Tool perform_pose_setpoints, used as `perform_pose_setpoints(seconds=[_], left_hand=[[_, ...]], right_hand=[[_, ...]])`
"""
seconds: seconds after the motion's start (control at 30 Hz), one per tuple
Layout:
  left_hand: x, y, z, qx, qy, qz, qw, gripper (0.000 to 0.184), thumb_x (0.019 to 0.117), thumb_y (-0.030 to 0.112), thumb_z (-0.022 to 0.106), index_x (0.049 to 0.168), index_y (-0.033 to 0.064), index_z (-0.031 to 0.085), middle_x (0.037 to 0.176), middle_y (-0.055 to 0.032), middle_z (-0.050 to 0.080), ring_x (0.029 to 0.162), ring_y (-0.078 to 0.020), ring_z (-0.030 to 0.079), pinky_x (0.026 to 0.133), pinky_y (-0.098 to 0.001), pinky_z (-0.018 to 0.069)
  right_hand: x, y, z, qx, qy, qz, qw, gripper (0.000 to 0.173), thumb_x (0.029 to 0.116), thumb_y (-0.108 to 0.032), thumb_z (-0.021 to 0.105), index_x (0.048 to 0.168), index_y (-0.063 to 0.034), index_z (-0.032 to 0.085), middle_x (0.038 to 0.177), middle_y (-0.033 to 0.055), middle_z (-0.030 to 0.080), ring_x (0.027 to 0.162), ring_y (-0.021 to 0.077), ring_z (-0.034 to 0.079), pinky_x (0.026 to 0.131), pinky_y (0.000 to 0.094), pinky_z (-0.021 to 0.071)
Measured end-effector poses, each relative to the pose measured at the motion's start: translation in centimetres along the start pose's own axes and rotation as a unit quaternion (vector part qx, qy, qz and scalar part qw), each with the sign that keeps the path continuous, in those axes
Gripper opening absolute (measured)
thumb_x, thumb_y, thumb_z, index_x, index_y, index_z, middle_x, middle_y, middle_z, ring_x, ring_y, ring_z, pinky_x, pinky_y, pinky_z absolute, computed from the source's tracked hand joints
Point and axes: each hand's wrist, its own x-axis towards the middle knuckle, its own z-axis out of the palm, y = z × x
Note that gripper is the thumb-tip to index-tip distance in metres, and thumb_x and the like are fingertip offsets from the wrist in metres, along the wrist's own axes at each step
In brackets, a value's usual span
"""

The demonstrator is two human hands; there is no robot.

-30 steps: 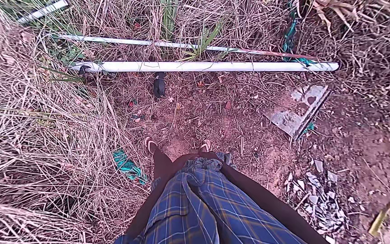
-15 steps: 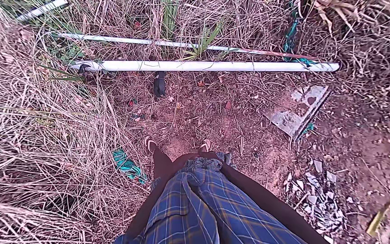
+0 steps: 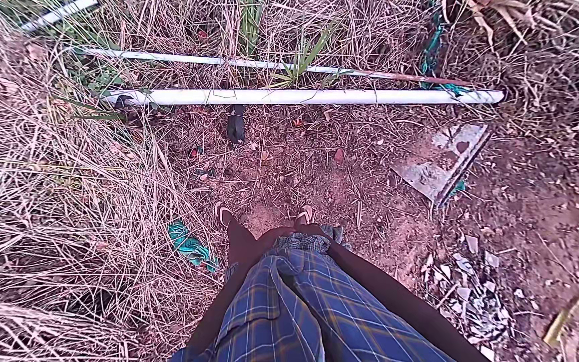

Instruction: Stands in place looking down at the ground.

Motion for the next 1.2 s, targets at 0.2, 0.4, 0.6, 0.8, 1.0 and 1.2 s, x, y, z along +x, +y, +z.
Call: perform_pose_setpoints(seconds=[0.2,0.4,0.6,0.8,1.0,1.2], left_hand=[[-0.8,1.2,0.0,0.036,0.068,-0.024,0.997,0.044,0.0846,0.043,0.080,0.115,0.0117,0.073,0.106,-0.0004,0.075,0.098,-0.0056,0.070,0.091,-0.0268,0.0548],[-0.8,1.2,0.1,0.056,0.094,-0.037,0.993,0.061,0.0793,0.048,0.084,0.123,0.0087,0.067,0.109,-0.0034,0.074,0.100,-0.0078,0.070,0.091,-0.0292,0.0556],[-0.8,1.5,-0.1,0.076,0.121,-0.065,0.988,0.091,0.0707,0.052,0.089,0.138,0.0034,0.053,0.117,-0.0099,0.071,0.108,-0.0142,0.068,0.095,-0.0361,0.0543],[-0.8,1.1,-0.1,0.069,0.133,-0.036,0.988,0.091,0.0697,0.051,0.090,0.136,-0.0003,0.053,0.115,-0.0107,0.071,0.105,-0.0126,0.069,0.094,-0.0332,0.0549],[-0.7,0.9,-0.3,0.048,0.136,-0.023,0.989,0.087,0.0691,0.044,0.093,0.132,-0.0015,0.054,0.112,-0.0092,0.071,0.101,-0.0101,0.068,0.092,-0.0302,0.0551],[0.0,-0.7,-0.4,0.067,0.162,-0.027,0.984,0.105,0.0596,0.051,0.096,0.138,-0.0009,0.049,0.120,-0.0096,0.070,0.109,-0.0108,0.067,0.095,-0.0321,0.0542]], right_hand=[[-0.4,-0.4,-0.1,0.023,0.003,0.012,1.000,0.042,0.1116,-0.026,0.040,0.138,0.0006,0.060,0.140,0.0229,0.060,0.133,0.0317,0.055,0.114,0.0511,0.0374],[-0.6,-0.1,0.4,0.039,0.028,0.009,0.999,0.042,0.1110,-0.026,0.042,0.136,0.0003,0.062,0.138,0.0222,0.062,0.132,0.0309,0.056,0.114,0.0495,0.0386],[-0.2,-0.2,0.5,0.052,0.016,0.032,0.998,0.042,0.1112,-0.027,0.042,0.138,0.0007,0.060,0.141,0.0224,0.060,0.134,0.0301,0.055,0.115,0.0488,0.0369],[0.3,-0.3,0.4,0.021,-0.020,0.024,0.999,0.043,0.1123,-0.027,0.039,0.140,0.0011,0.058,0.142,0.0236,0.058,0.134,0.0328,0.054,0.114,0.0505,0.0373],[-0.5,-1.6,0.4,0.033,0.008,0.064,0.997,0.044,0.1112,-0.030,0.042,0.138,0.0005,0.060,0.141,0.0237,0.059,0.134,0.0320,0.054,0.115,0.0495,0.0368],[-0.3,-1.9,0.6,0.010,-0.011,0.062,0.998,0.046,0.1117,-0.030,0.040,0.141,0.0008,0.057,0.143,0.0240,0.057,0.136,0.0320,0.053,0.115,0.0491,0.0361]])
